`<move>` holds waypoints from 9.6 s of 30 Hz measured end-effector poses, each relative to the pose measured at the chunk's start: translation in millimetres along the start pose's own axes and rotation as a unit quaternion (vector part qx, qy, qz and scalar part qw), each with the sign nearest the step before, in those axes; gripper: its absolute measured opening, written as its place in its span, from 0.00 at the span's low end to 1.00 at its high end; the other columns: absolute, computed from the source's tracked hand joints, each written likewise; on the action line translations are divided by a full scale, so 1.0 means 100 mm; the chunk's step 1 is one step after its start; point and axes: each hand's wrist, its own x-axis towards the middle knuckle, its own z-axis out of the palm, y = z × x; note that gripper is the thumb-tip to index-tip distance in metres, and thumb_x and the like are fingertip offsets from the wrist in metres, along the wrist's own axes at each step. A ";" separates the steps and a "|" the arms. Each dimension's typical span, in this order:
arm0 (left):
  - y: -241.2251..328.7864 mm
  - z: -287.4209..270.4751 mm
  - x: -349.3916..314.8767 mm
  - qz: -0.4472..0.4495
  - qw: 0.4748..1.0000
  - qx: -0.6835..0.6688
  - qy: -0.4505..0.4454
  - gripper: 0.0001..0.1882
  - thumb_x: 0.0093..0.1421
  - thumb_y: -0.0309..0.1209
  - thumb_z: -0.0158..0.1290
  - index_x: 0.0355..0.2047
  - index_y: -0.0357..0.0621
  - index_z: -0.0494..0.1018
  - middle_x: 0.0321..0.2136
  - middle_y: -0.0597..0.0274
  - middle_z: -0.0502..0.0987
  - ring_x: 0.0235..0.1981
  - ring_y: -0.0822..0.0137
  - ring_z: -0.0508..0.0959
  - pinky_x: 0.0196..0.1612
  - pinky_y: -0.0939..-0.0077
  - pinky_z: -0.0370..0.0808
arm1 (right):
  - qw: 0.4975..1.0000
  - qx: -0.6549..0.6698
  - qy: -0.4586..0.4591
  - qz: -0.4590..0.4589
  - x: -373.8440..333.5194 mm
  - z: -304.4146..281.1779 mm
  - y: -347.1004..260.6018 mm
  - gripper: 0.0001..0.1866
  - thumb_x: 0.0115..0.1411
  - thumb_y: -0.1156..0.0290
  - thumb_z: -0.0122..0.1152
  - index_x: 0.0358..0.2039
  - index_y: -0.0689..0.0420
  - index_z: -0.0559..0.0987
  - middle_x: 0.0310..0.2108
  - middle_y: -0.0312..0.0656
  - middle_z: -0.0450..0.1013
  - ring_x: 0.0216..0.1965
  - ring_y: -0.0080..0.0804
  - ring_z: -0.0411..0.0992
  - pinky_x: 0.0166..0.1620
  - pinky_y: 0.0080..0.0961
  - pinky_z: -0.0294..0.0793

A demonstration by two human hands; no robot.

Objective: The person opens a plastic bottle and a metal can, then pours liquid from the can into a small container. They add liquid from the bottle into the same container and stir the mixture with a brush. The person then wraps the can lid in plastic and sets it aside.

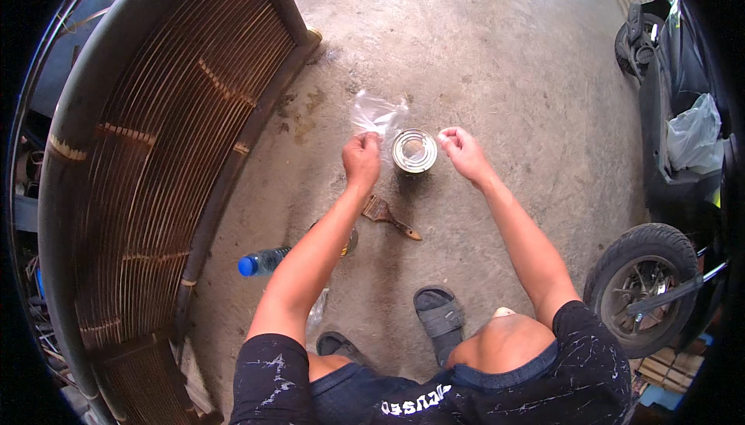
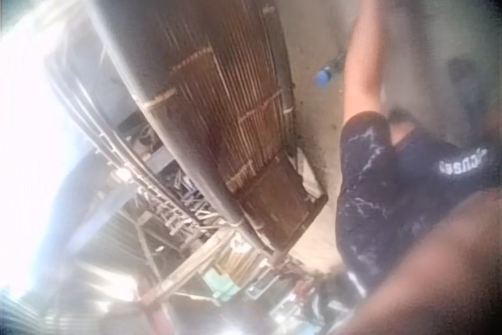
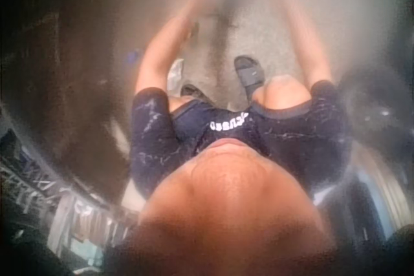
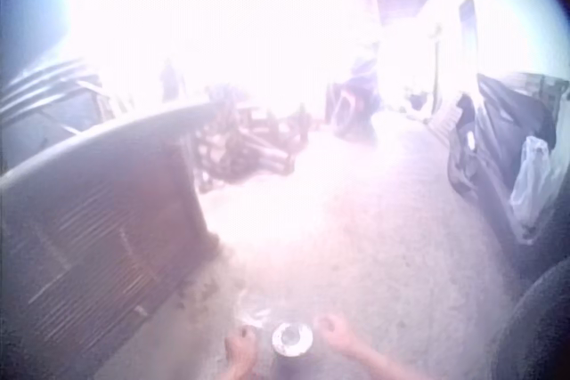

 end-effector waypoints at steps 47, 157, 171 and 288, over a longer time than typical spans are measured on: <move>0.22 -1.49 -0.35 0.093 0.949 0.300 -0.039 0.22 0.61 0.41 0.60 0.52 0.42 0.76 0.50 0.47 0.73 0.51 0.51 0.75 0.56 0.60 0.72 | 0.956 -0.198 -0.075 -0.205 -0.21 0.12 -0.81 0.09 0.66 0.68 0.59 0.35 0.61 0.75 0.29 0.48 0.76 0.31 0.41 0.75 0.37 0.36 0.75; 0.52 -1.23 -1.43 0.030 0.953 0.158 -0.257 0.29 0.66 0.33 0.56 0.64 0.33 0.64 0.42 0.50 0.77 0.36 0.63 0.80 0.38 0.71 0.79 | 0.985 0.091 -0.117 -0.084 -0.34 0.74 0.50 0.42 0.66 0.45 0.57 0.73 0.51 0.56 0.68 0.48 0.61 0.69 0.41 0.60 0.68 0.43 0.60; -0.32 -0.04 -0.93 -0.276 0.939 -0.096 -0.183 0.21 0.72 0.32 0.38 0.61 0.36 0.64 0.52 0.54 0.75 0.48 0.62 0.79 0.49 0.62 0.82 | 0.967 0.099 -0.220 0.082 -0.15 0.63 0.13 0.27 0.75 0.54 0.39 0.69 0.52 0.64 0.58 0.37 0.71 0.55 0.26 0.71 0.56 0.28 0.71; 0.23 -0.76 -1.95 -0.321 0.918 0.000 -0.231 0.19 0.73 0.30 0.40 0.51 0.30 0.75 0.37 0.55 0.82 0.34 0.67 0.84 0.36 0.73 0.85 | 0.990 -0.116 -0.077 0.008 -1.80 0.65 -0.13 0.25 0.74 0.59 0.43 0.58 0.64 0.75 0.51 0.61 0.77 0.55 0.54 0.76 0.57 0.38 0.72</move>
